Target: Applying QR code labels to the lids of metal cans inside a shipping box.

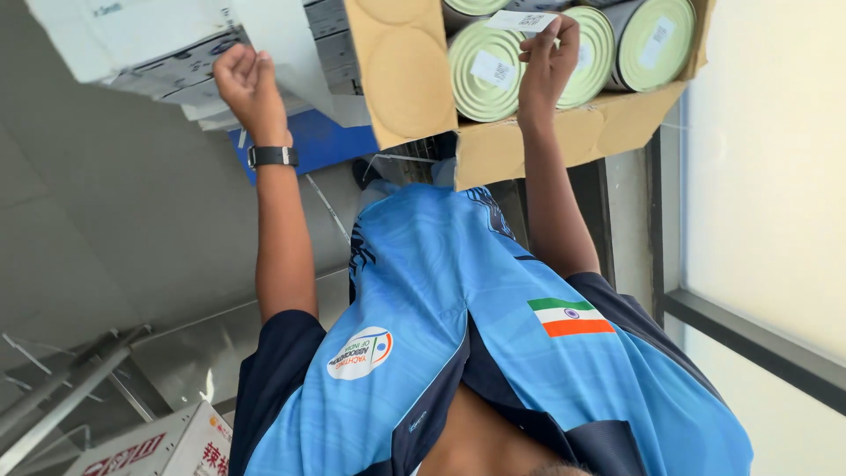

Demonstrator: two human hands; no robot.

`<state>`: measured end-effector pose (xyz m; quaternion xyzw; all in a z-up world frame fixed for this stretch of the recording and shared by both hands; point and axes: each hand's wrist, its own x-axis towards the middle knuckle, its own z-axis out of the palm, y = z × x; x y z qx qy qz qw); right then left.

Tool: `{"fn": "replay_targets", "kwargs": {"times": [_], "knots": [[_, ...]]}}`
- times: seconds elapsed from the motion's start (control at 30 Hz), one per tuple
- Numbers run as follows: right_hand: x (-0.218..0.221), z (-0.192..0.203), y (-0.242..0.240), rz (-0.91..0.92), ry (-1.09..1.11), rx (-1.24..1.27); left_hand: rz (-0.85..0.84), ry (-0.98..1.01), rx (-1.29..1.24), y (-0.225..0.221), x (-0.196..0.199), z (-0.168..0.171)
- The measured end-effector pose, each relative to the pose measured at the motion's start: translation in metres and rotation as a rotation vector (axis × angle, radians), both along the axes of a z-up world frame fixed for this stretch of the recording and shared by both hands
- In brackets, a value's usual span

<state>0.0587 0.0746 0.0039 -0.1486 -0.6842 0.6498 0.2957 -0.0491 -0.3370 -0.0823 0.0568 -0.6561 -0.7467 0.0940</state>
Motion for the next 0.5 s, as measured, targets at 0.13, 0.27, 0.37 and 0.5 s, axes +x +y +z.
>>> {"fn": "replay_targets", "kwargs": {"times": [0.13, 0.27, 0.37, 0.5], "knots": [[0.021, 0.001, 0.032, -0.044, 0.007, 0.045, 0.056, -0.071, -0.039, 0.017, -0.005, -0.001], [0.028, -0.003, 0.079, -0.029, 0.042, 0.129, 0.244, -0.033, -0.190, 0.068, 0.014, 0.056], [0.030, -0.005, 0.112, -0.041, 0.031, 0.180, 0.227, 0.109, -0.230, 0.136, 0.050, 0.103], [0.026, -0.009, 0.152, -0.042, 0.072, 0.205, -0.327, 0.145, -0.102, 0.276, 0.084, 0.141]]}}
